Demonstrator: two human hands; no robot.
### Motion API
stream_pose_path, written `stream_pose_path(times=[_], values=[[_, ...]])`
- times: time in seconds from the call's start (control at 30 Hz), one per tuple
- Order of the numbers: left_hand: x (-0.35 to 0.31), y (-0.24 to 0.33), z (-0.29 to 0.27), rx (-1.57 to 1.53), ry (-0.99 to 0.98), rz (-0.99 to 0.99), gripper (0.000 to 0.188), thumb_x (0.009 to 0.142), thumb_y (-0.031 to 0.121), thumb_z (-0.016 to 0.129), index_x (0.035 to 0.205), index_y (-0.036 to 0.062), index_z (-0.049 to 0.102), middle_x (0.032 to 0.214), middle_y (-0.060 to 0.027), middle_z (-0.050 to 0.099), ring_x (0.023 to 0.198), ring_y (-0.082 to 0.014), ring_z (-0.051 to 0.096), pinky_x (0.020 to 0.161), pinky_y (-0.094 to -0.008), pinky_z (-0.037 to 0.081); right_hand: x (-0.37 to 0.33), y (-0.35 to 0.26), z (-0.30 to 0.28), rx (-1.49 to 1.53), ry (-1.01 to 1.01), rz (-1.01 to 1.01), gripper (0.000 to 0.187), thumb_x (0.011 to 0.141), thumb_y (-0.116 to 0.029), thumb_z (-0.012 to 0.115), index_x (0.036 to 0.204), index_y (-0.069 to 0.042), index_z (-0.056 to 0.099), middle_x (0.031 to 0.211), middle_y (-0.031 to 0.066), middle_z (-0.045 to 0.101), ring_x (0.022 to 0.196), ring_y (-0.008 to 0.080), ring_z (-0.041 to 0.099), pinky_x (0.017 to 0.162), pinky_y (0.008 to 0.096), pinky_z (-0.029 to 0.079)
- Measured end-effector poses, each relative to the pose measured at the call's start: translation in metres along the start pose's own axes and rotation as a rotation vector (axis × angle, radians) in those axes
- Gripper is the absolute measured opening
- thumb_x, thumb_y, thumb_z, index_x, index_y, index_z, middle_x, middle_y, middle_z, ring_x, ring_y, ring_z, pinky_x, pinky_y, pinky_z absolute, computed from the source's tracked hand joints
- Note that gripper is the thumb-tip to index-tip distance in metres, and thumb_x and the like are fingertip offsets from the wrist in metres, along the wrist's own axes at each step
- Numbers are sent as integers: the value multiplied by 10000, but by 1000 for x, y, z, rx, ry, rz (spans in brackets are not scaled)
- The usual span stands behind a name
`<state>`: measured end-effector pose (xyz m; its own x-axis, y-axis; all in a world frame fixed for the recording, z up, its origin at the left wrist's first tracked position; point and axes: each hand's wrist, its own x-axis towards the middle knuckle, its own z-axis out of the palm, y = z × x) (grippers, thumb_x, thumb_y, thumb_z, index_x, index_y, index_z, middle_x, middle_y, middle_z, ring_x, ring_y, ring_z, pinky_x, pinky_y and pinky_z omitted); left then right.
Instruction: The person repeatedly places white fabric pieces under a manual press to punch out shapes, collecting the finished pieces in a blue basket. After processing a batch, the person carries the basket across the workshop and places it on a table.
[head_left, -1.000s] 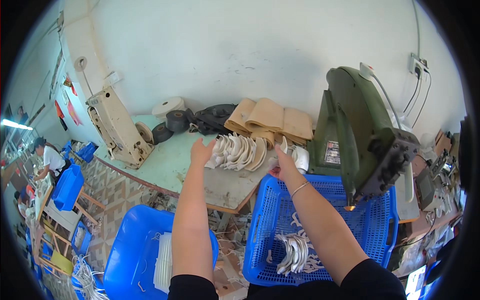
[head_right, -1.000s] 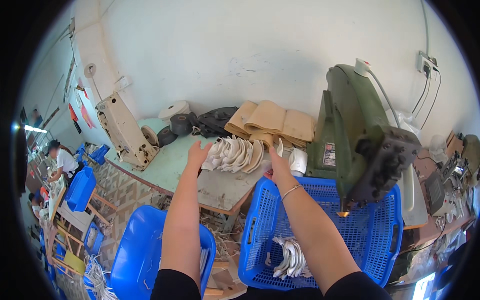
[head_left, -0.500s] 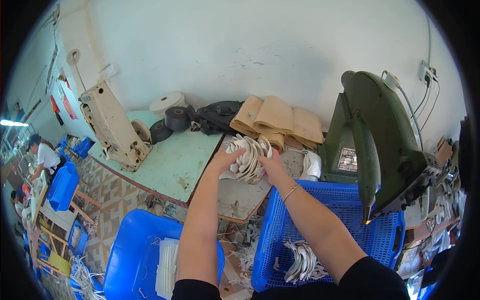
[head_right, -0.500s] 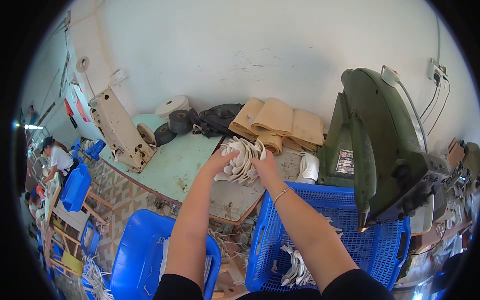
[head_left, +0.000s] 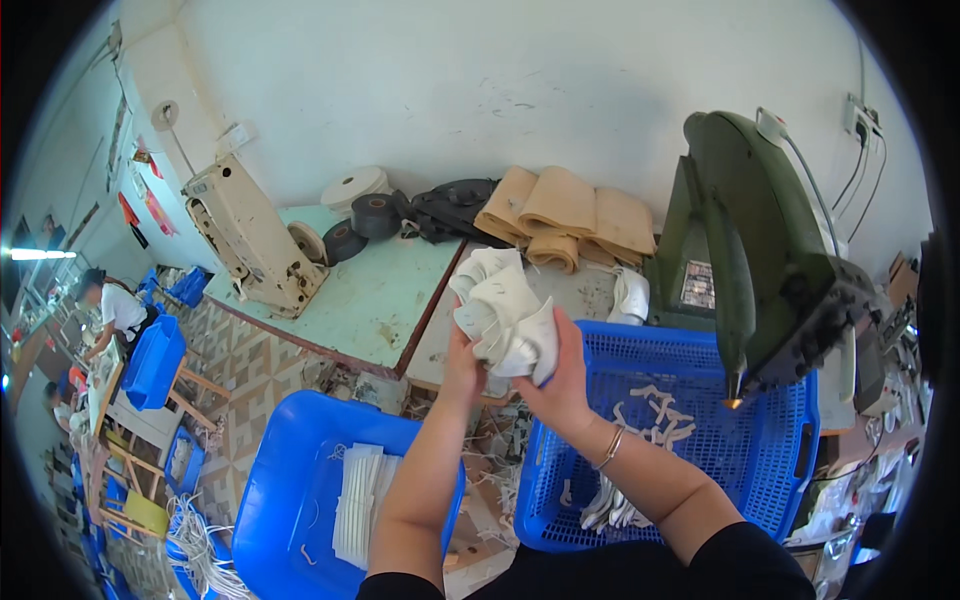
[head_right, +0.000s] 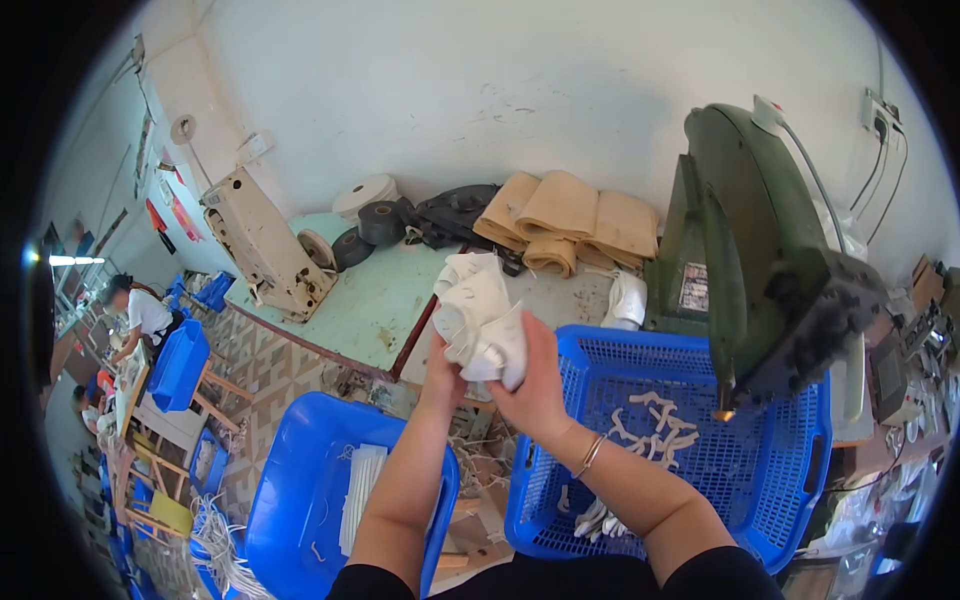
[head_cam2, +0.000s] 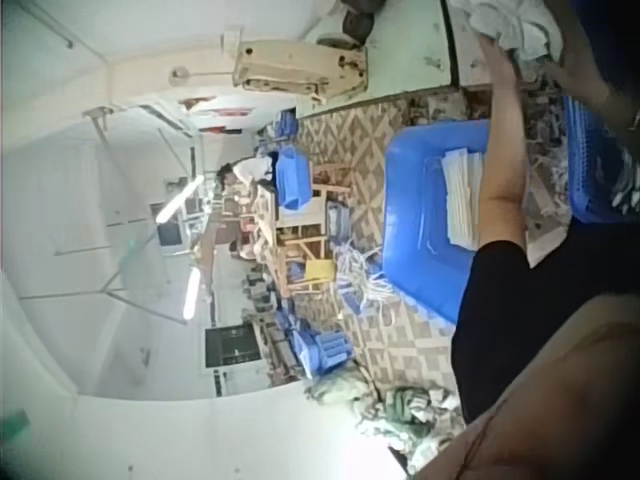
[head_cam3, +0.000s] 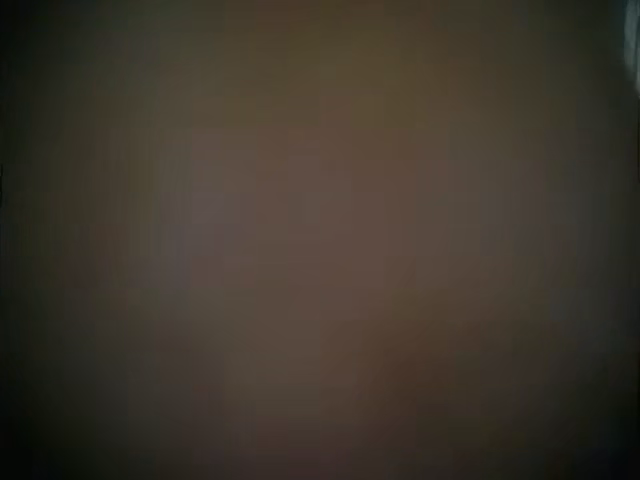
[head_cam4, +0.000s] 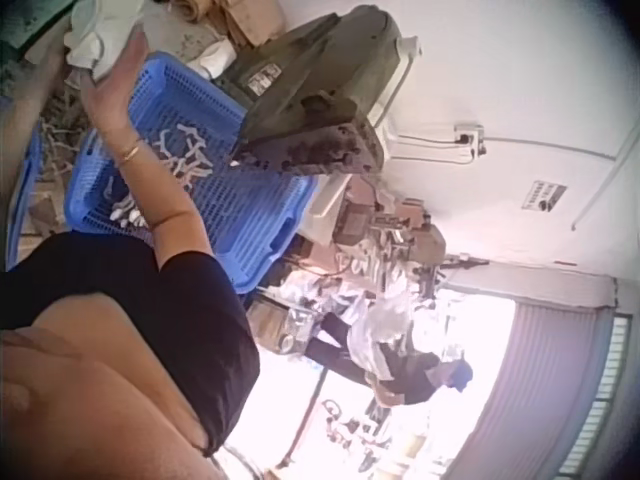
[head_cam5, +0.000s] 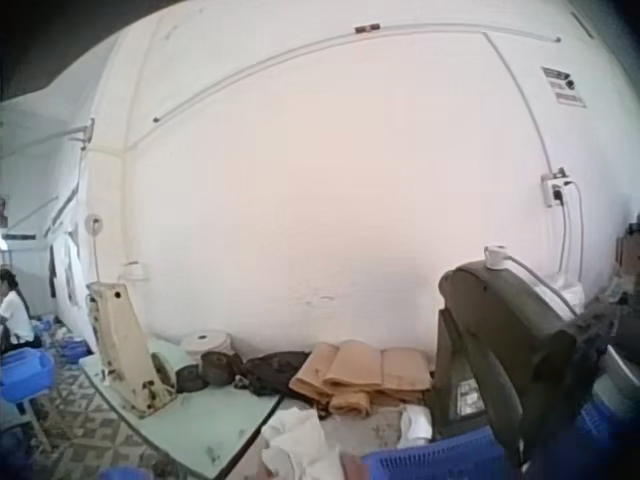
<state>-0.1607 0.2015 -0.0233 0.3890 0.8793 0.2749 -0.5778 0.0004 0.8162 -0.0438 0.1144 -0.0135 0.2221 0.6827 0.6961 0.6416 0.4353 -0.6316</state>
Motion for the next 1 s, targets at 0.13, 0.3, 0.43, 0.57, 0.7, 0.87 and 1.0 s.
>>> stream_pose_path(times=[0.13,0.3,0.43,0.57,0.7,0.87,1.0], values=[[-53,-53,-3,-267,-78,-260,548,907,346,359,1366,63,263,1356,-118,360,1224,-258,392,1002,-377,352,-38,-44,-29,-2,-64,-195,874,633,-170,750,1322,18,248,1262,296,284,1151,458,328,963,495,291],[-114,-102,39,-545,-76,-242,646,856,421,412,1371,68,246,1356,-118,357,1234,-272,377,1005,-398,346,-95,-62,-88,-323,-358,-340,686,680,-253,672,1277,-65,393,1348,197,294,1144,395,366,936,552,205],[-152,-132,73,-616,-98,-234,728,816,481,454,1375,73,232,1356,-118,355,1243,-283,365,1008,-415,340,-120,-47,-127,-303,-278,-317,712,655,-273,716,1237,-2,409,1293,167,399,1117,371,410,897,495,287],[-182,-131,104,-489,-147,-174,811,775,541,496,1379,77,218,1356,-118,353,1251,-295,353,1010,-433,335,-129,-39,-162,-226,-190,-172,755,645,-313,734,1224,43,402,1238,163,458,1102,344,438,898,443,323],[-194,-124,126,-318,-328,-177,851,751,609,512,1382,113,231,1397,-99,295,1277,-275,311,1041,-446,280,-143,-24,-181,-220,-111,-29,766,645,-325,734,1240,24,401,1241,153,454,1126,341,427,921,449,318],[-193,-147,124,-342,-275,-320,885,707,603,554,1384,134,230,1399,-84,298,1274,-270,316,1039,-449,283,-157,-7,-177,-278,-153,83,729,660,-300,712,1263,-36,399,1256,121,453,1170,345,394,930,538,281],[-204,-147,118,-342,-43,-412,935,658,597,589,1379,119,235,1393,-95,304,1260,-287,336,1022,-457,313,-164,-5,-186,-99,-392,134,694,691,-246,686,1280,-38,382,1269,139,450,1201,338,388,988,502,249]])
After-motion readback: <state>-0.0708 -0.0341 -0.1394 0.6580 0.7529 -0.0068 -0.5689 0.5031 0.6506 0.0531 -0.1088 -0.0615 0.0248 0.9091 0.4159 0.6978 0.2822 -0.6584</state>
